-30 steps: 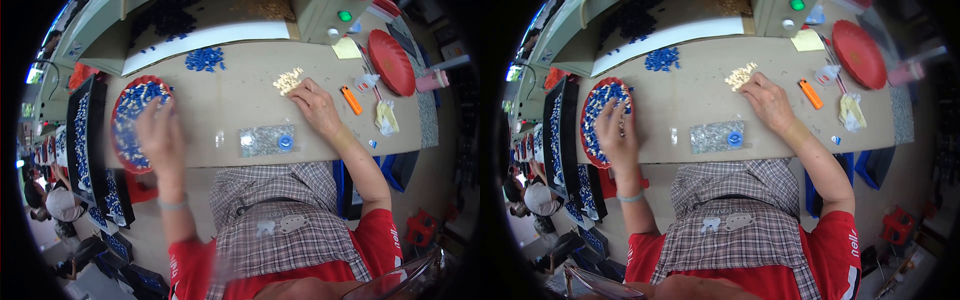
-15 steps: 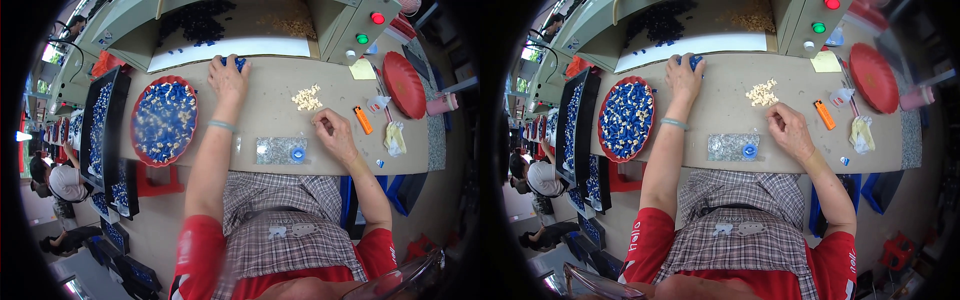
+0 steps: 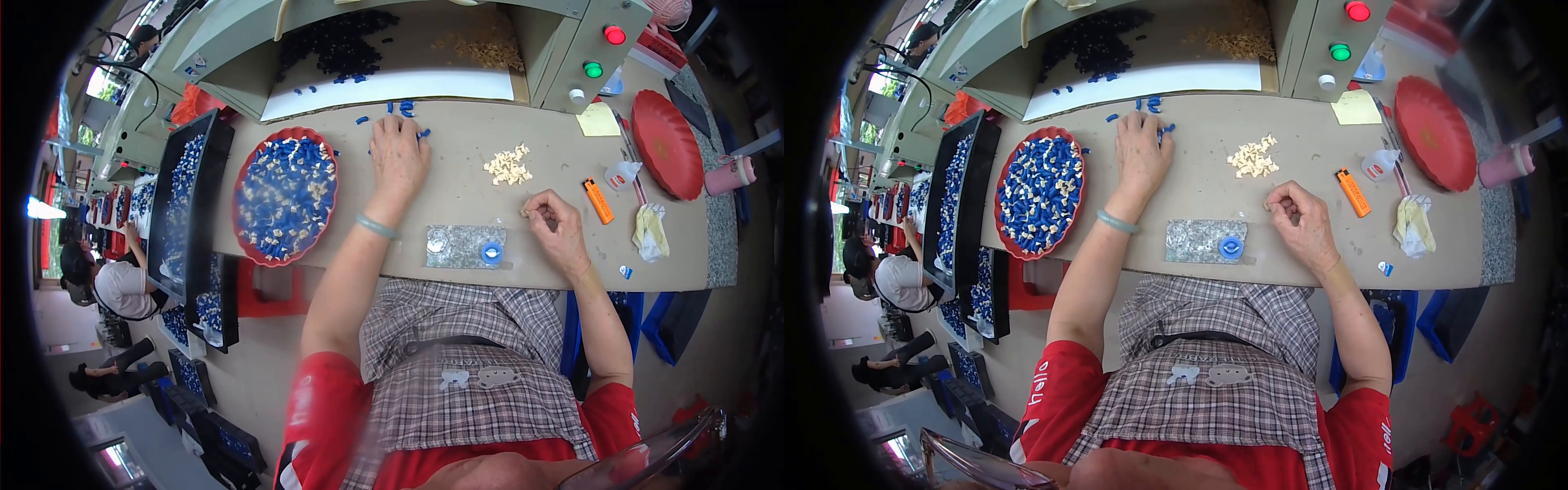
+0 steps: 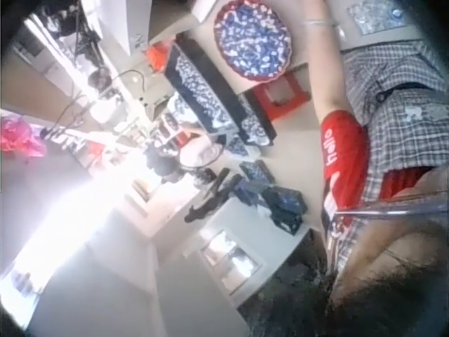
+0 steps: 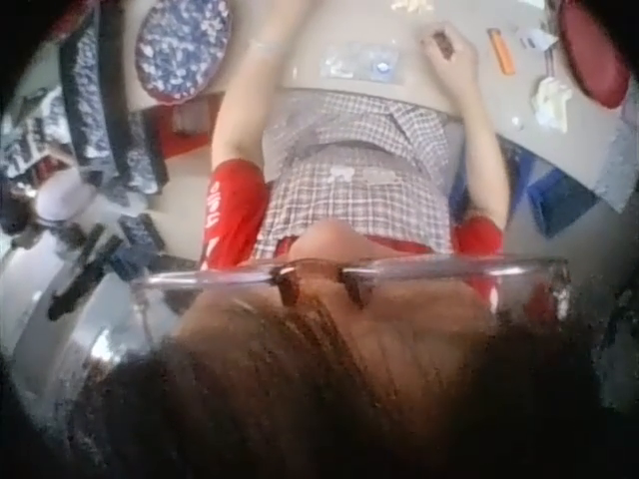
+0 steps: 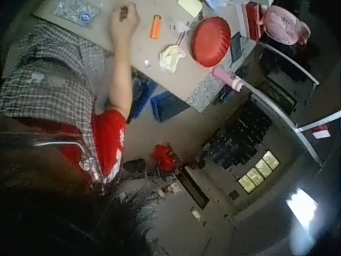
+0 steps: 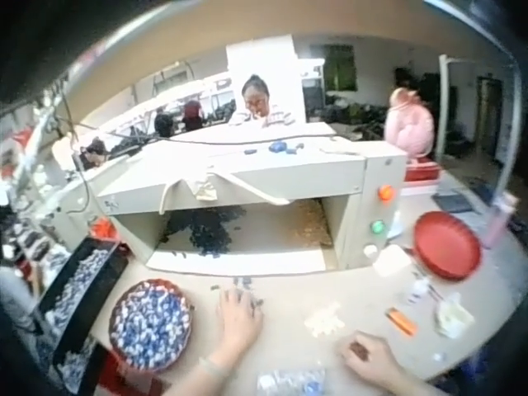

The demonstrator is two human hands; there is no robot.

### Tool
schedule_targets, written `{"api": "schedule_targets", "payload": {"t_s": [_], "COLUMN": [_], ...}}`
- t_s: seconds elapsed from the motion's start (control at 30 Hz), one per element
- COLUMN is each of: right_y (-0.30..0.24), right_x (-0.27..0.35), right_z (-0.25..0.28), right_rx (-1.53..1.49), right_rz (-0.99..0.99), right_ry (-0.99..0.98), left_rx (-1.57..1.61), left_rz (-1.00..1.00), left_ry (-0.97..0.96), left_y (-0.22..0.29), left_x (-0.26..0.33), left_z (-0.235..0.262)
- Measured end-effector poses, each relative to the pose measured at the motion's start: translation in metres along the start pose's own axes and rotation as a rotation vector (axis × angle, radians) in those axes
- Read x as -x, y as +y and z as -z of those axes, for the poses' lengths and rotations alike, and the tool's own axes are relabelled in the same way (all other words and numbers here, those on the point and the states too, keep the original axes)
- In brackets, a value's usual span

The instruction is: The person assembles small blue plastic components and gold star components by hand at a workstation.

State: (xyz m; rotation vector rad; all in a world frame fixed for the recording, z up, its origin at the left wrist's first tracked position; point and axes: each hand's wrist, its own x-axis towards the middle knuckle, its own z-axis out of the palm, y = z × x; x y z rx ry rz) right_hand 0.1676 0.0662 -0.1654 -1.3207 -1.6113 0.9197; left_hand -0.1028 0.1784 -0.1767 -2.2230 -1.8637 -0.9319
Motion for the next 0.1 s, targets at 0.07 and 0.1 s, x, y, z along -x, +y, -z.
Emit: {"api": "schedule_targets", "payload": {"t_s": [0.07,0.1], "right_y": [-0.001,-0.001], "right_x": [0.000,-0.001], "right_z": [-0.001,-0.003], "right_rx": [-0.036,-0.047], "right_rz": [-0.031,-0.028], "right_ry": [0.003,-0.001], "left_rx": [0.057,0.070], "left_rz": [-0.030,-0.031], "left_ry": [-0.110,-0.163], "left_y": [0.003,0.001], "left_x": [0.012,0.017], "left_z": [0.013,0.019]}}
